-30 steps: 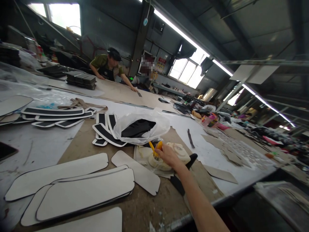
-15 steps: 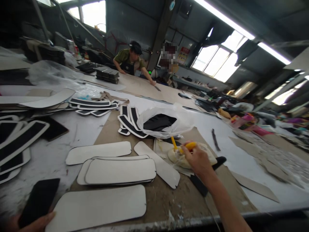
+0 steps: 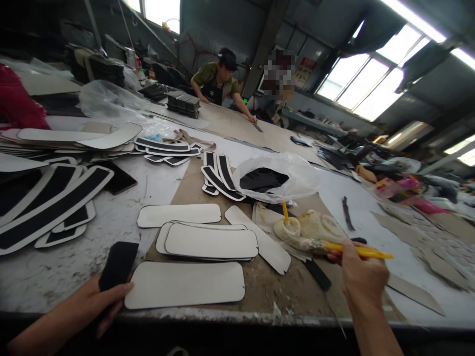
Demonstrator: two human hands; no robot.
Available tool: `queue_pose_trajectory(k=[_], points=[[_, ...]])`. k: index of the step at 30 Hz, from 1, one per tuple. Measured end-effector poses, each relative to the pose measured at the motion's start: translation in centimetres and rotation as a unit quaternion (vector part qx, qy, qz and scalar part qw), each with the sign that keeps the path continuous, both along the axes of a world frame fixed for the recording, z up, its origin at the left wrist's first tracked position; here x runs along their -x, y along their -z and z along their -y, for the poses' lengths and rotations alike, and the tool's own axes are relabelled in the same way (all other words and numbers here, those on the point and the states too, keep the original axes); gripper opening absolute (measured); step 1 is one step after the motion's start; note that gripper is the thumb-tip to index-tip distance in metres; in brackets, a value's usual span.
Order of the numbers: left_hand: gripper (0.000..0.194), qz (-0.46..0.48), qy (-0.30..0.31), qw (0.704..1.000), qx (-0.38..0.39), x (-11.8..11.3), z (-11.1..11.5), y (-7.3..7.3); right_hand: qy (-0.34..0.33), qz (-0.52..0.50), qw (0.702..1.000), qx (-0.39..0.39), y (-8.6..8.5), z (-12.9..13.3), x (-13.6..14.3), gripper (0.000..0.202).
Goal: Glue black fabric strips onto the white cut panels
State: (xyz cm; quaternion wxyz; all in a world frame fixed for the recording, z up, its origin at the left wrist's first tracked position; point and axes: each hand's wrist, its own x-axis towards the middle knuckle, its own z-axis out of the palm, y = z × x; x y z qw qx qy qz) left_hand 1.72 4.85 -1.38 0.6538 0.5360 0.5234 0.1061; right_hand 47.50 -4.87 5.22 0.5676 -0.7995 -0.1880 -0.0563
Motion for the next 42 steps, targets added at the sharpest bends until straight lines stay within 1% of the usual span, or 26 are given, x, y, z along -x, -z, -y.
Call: queue_pose_trajectory(k=[2, 3, 5, 6, 9, 11, 12, 14, 16, 18, 21, 23, 25, 27, 30, 32, 33, 34, 36, 38, 39, 40, 42], points=[[0.043, 0.004, 0.005, 1.000, -0.006, 0.1, -0.1, -0.1, 0.028, -0.064, 0.995, -0.070, -0.9, 0.8, 3.2, 0.025], [0.041, 0.003, 0.006, 1.000, -0.006, 0.2, -0.1, -0.1, 0.006, -0.100, 0.990, -0.095, -1.2, 1.1, 5.4, 0.024], [0.039, 0.006, 0.013, 1.000, -0.003, 0.4, -0.2, -0.1, -0.076, -0.146, 0.981, -0.103, -1.1, 1.3, 10.7, 0.025], [0.038, 0.012, 0.017, 1.000, 0.001, 0.5, -0.3, -0.1, -0.146, -0.187, 0.967, -0.095, -0.8, 1.3, 13.6, 0.027], [0.038, 0.028, 0.038, 0.999, 0.004, 1.0, -0.4, 0.1, -0.297, -0.256, 0.917, -0.075, 0.9, 0.5, 21.8, 0.026], [0.038, 0.035, 0.052, 0.998, 0.001, 1.3, -0.4, 0.3, -0.347, -0.284, 0.890, -0.079, 2.2, -0.4, 25.9, 0.022], [0.037, 0.039, 0.059, 0.997, -0.001, 1.5, -0.4, 0.4, -0.360, -0.294, 0.882, -0.082, 2.8, -0.9, 27.3, 0.021], [0.037, 0.047, 0.071, 0.996, -0.004, 1.7, -0.5, 0.7, -0.376, -0.303, 0.872, -0.077, 3.7, -1.7, 29.2, 0.020], [0.037, 0.055, 0.076, 0.996, -0.004, 1.8, -0.5, 1.0, -0.379, -0.293, 0.876, -0.054, 4.2, -2.0, 29.7, 0.022], [0.036, 0.061, 0.076, 0.995, -0.004, 1.9, -0.6, 1.3, -0.362, -0.256, 0.896, -0.020, 4.5, -1.8, 29.0, 0.024], [0.035, 0.067, 0.076, 0.995, -0.004, 2.0, -0.6, 1.7, -0.301, -0.159, 0.939, 0.044, 4.5, -0.5, 26.5, 0.030], [0.036, 0.070, 0.079, 0.994, -0.001, 2.0, -0.7, 1.8, -0.250, -0.091, 0.959, 0.097, 4.4, 0.6, 24.4, 0.034], [0.037, 0.070, 0.084, 0.994, -0.002, 1.9, -0.8, 1.9, -0.199, -0.032, 0.969, 0.145, 4.2, 1.6, 22.4, 0.037], [0.038, 0.067, 0.090, 0.994, -0.006, 1.8, -0.7, 1.9, -0.163, 0.017, 0.971, 0.174, 3.7, 2.4, 21.0, 0.039], [0.041, 0.060, 0.089, 0.994, -0.013, 1.7, -0.6, 2.0, -0.129, 0.071, 0.970, 0.191, 2.5, 3.1, 20.2, 0.039], [0.045, 0.053, 0.096, 0.994, -0.012, 1.9, -0.6, 1.9, -0.107, 0.091, 0.974, 0.181, 1.3, 3.0, 20.3, 0.036], [0.046, 0.041, 0.100, 0.994, -0.009, 2.1, -0.8, 1.7, -0.105, 0.092, 0.977, 0.162, 0.7, 2.7, 20.5, 0.035], [0.047, 0.023, 0.096, 0.995, -0.010, 2.3, -1.1, 1.4, -0.113, 0.084, 0.981, 0.133, 0.2, 2.2, 20.9, 0.034], [0.047, -0.020, 0.051, 0.998, -0.023, 2.4, -2.2, 0.7, -0.159, 0.043, 0.985, 0.053, -0.4, 0.7, 21.7, 0.031], [0.044, -0.039, -0.018, 0.998, -0.054, 2.0, -3.8, -0.2, -0.220, -0.016, 0.975, -0.012, -0.5, -1.4, 22.6, 0.027], [0.043, -0.032, -0.038, 0.996, -0.076, 1.5, -4.6, -0.6, -0.248, -0.046, 0.967, -0.033, -0.2, -2.5, 23.1, 0.025], [0.043, -0.024, -0.041, 0.994, -0.095, 0.7, -5.5, -1.0, -0.273, -0.074, 0.958, -0.048, 0.1, -3.6, 23.6, 0.024], [0.044, -0.025, -0.006, 0.992, -0.128, -1.0, -7.0, -1.3, -0.310, -0.128, 0.939, -0.076, 1.0, -5.7, 24.6, 0.024]])
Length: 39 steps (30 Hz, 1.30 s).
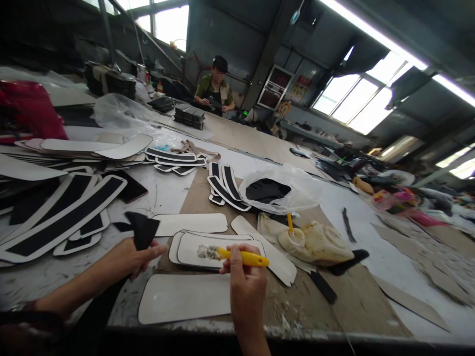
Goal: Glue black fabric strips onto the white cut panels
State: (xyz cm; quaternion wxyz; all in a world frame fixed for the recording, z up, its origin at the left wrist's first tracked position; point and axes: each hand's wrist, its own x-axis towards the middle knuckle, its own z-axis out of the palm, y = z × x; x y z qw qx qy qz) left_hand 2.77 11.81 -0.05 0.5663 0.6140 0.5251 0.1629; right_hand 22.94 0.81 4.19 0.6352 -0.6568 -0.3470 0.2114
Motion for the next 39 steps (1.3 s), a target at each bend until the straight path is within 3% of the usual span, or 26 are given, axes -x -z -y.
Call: queue_pose_trajectory(k=[5, 8, 10, 13, 16, 21, 29, 32, 36, 39], points=[[0.035, -0.052, 0.043, 0.998, -0.006, -3.8, -1.6, 0.4, -0.042, -0.102, 0.994, -0.007, 2.6, -2.7, 1.4, 0.026], [0.015, -0.073, 0.033, 0.996, -0.025, -4.5, -1.6, 0.9, -0.042, -0.096, 0.994, 0.018, 3.4, -2.8, 1.3, 0.026], [0.013, -0.079, 0.033, 0.996, -0.033, -4.5, -1.6, 1.1, -0.037, -0.079, 0.996, 0.030, 3.5, -2.4, 0.8, 0.026], [0.019, -0.075, 0.038, 0.996, -0.036, -4.2, -1.6, 1.3, -0.018, -0.014, 0.998, 0.052, 3.2, -1.5, -1.0, 0.024], [0.022, -0.068, 0.038, 0.996, -0.038, -4.1, -1.6, 1.3, 0.048, 0.089, 0.991, 0.091, 2.9, -0.2, -3.9, 0.026], [0.024, -0.082, 0.023, 0.996, -0.035, -4.1, -1.4, 0.9, 0.121, 0.278, 0.944, 0.131, 2.6, 1.9, -8.1, 0.025], [0.019, -0.083, 0.010, 0.995, -0.051, -4.2, -1.1, 0.2, 0.112, 0.450, 0.884, 0.054, 1.1, 3.2, -9.4, 0.021], [0.021, -0.086, 0.006, 0.995, -0.057, -4.1, -1.0, 0.1, 0.119, 0.404, 0.906, 0.027, 0.3, 3.1, -7.6, 0.020], [0.022, -0.082, 0.008, 0.994, -0.065, -3.9, -1.1, 0.5, 0.017, 0.151, 0.987, 0.042, 1.3, 1.8, -4.2, 0.023], [0.020, -0.077, 0.010, 0.995, -0.068, -3.8, -1.2, 0.8, -0.007, 0.095, 0.993, 0.064, 2.7, 1.3, -4.2, 0.025]])
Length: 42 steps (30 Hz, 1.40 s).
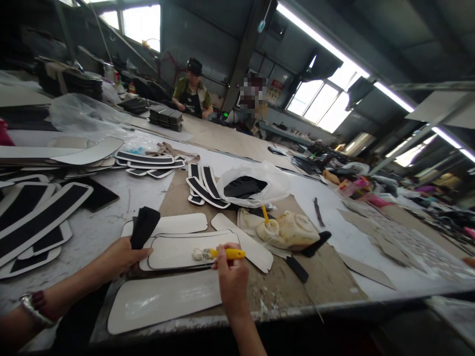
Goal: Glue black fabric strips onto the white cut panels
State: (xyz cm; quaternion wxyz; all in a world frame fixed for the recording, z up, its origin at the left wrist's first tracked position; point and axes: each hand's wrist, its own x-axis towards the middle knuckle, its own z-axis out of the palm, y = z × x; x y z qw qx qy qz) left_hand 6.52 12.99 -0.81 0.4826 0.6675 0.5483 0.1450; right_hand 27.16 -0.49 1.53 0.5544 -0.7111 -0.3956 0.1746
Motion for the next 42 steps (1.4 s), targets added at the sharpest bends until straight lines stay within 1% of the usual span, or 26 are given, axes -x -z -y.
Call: queue_pose_trajectory(k=[2, 4, 6, 8, 9, 10, 11, 12, 13, 14, 15, 16, 17, 18, 19, 21, 23, 24, 26, 28, 30, 32, 35, 38, 40, 42], points=[[0.020, 0.004, 0.001, 1.000, 0.001, 0.0, 0.0, 0.1, 0.042, 0.067, 0.997, 0.019, 0.3, 0.6, -1.7, 0.027], [0.020, 0.010, 0.002, 1.000, 0.003, -0.1, 0.1, 0.1, 0.090, 0.171, 0.981, 0.031, -0.3, 1.7, -4.0, 0.028], [0.019, 0.017, 0.003, 1.000, 0.006, 0.0, 0.0, -0.1, 0.128, 0.281, 0.951, 0.027, -1.5, 3.0, -6.0, 0.029], [0.019, 0.029, 0.007, 1.000, 0.006, 0.4, -0.3, -0.6, 0.158, 0.385, 0.909, 0.016, -3.0, 4.1, -7.1, 0.031], [0.019, 0.038, 0.008, 0.999, 0.005, 0.8, -0.4, -1.1, 0.165, 0.428, 0.889, 0.013, -3.8, 4.5, -7.3, 0.032], [0.020, 0.045, 0.006, 0.999, 0.005, 1.3, -0.5, -1.8, 0.163, 0.455, 0.875, 0.009, -4.5, 4.9, -7.1, 0.033], [0.022, 0.051, 0.003, 0.999, 0.006, 1.9, -0.5, -2.6, 0.152, 0.461, 0.874, 0.009, -5.2, 5.1, -6.7, 0.034], [0.024, 0.057, -0.001, 0.998, 0.012, 2.6, -0.2, -3.5, 0.131, 0.445, 0.886, 0.013, -5.9, 5.3, -6.0, 0.035], [0.029, 0.064, -0.003, 0.998, 0.026, 3.3, 0.2, -4.5, 0.102, 0.407, 0.908, 0.018, -6.4, 5.4, -5.1, 0.035], [0.033, 0.083, 0.004, 0.995, 0.050, 4.0, 0.8, -5.6, 0.070, 0.345, 0.936, 0.024, -6.8, 5.4, -3.9, 0.034], [0.034, 0.123, 0.023, 0.988, 0.092, 4.7, 1.7, -6.6, 0.038, 0.270, 0.962, 0.029, -7.0, 5.4, -2.7, 0.034], [0.034, 0.196, 0.055, 0.965, 0.168, 5.2, 2.7, -7.4, 0.006, 0.190, 0.981, 0.033, -7.1, 5.3, -1.3, 0.034], [0.032, 0.233, 0.085, 0.941, 0.230, 5.6, 3.8, -8.1, -0.027, 0.113, 0.992, 0.040, -6.9, 5.1, 0.1, 0.035], [0.030, 0.249, 0.106, 0.927, 0.261, 5.9, 4.9, -8.5, -0.062, 0.046, 0.996, 0.048, -6.5, 4.9, 1.5, 0.035], [0.031, 0.254, 0.129, 0.917, 0.279, 6.1, 6.0, -8.7, -0.099, -0.013, 0.993, 0.061, -6.1, 4.6, 2.9, 0.036], [0.032, 0.254, 0.157, 0.907, 0.297, 6.0, 7.8, -8.5, -0.177, -0.110, 0.973, 0.100, -5.0, 3.9, 5.2, 0.036], [0.033, 0.262, 0.177, 0.892, 0.322, 5.7, 9.1, -7.8, -0.232, -0.202, 0.943, 0.124, -4.3, 3.1, 7.1, 0.037], [0.032, 0.264, 0.188, 0.885, 0.334, 5.5, 9.6, -7.5, -0.244, -0.246, 0.929, 0.127, -4.1, 2.8, 7.9, 0.038], [0.030, 0.263, 0.210, 0.878, 0.339, 5.2, 10.4, -6.9, -0.238, -0.319, 0.909, 0.123, -4.0, 2.3, 9.0, 0.039], [0.028, 0.254, 0.220, 0.881, 0.333, 5.1, 11.0, -6.5, -0.219, -0.351, 0.902, 0.124, -4.1, 2.3, 9.6, 0.038], [0.028, 0.247, 0.216, 0.886, 0.329, 5.0, 11.5, -6.0, -0.210, -0.335, 0.910, 0.128, -4.1, 2.6, 9.8, 0.036], [0.029, 0.253, 0.211, 0.885, 0.330, 5.0, 11.8, -5.4, -0.214, -0.287, 0.925, 0.125, -4.0, 3.1, 9.7, 0.034], [0.031, 0.274, 0.201, 0.882, 0.325, 4.8, 12.2, -4.5, -0.222, -0.171, 0.953, 0.112, -3.4, 3.7, 9.2, 0.032], [0.032, 0.282, 0.180, 0.886, 0.320, 4.5, 12.5, -4.0, -0.199, -0.043, 0.975, 0.089, -2.9, 4.2, 8.9, 0.038], [0.032, 0.288, 0.165, 0.886, 0.323, 4.2, 12.7, -4.0, -0.196, -0.030, 0.976, 0.086, -2.7, 4.3, 8.9, 0.038], [0.032, 0.295, 0.159, 0.885, 0.323, 4.0, 12.9, -4.0, -0.210, -0.064, 0.971, 0.095, -2.7, 4.5, 9.0, 0.033]])
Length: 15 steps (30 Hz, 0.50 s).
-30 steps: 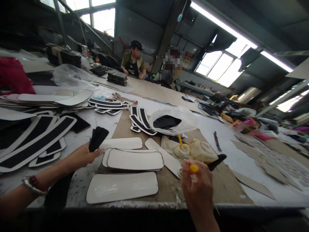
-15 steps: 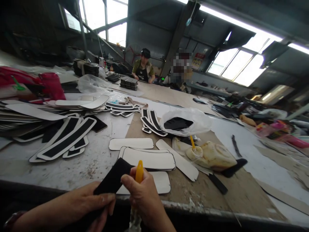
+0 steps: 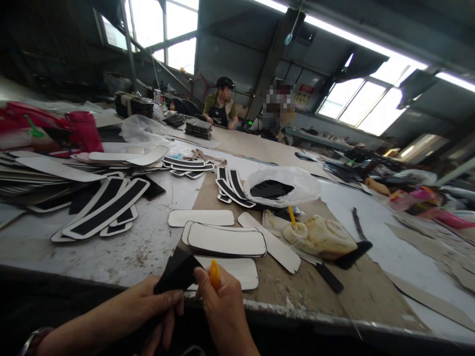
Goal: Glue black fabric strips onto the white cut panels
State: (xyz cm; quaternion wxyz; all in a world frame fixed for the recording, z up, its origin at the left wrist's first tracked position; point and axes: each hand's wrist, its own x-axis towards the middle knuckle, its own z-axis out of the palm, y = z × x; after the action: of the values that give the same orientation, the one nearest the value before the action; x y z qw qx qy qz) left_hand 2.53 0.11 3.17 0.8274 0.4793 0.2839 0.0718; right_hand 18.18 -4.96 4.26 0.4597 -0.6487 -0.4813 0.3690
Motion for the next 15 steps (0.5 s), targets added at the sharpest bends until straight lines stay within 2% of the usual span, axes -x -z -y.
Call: queue_pose_trajectory(k=[3, 8, 15], points=[[0.031, 0.002, 0.000, 1.000, -0.005, -0.15, 0.22, -0.10, -0.012, -0.020, 1.000, 0.011, -0.27, 0.19, 0.11, 0.028], [0.028, -0.009, -0.007, 1.000, -0.010, 0.02, 0.51, -0.31, -0.040, 0.029, 0.999, -0.015, -0.21, 0.62, -0.10, 0.030], [0.029, -0.017, -0.040, 0.999, -0.010, -0.51, 0.96, -0.15, -0.010, -0.079, 0.996, 0.035, 0.26, 0.55, -0.13, 0.026]])
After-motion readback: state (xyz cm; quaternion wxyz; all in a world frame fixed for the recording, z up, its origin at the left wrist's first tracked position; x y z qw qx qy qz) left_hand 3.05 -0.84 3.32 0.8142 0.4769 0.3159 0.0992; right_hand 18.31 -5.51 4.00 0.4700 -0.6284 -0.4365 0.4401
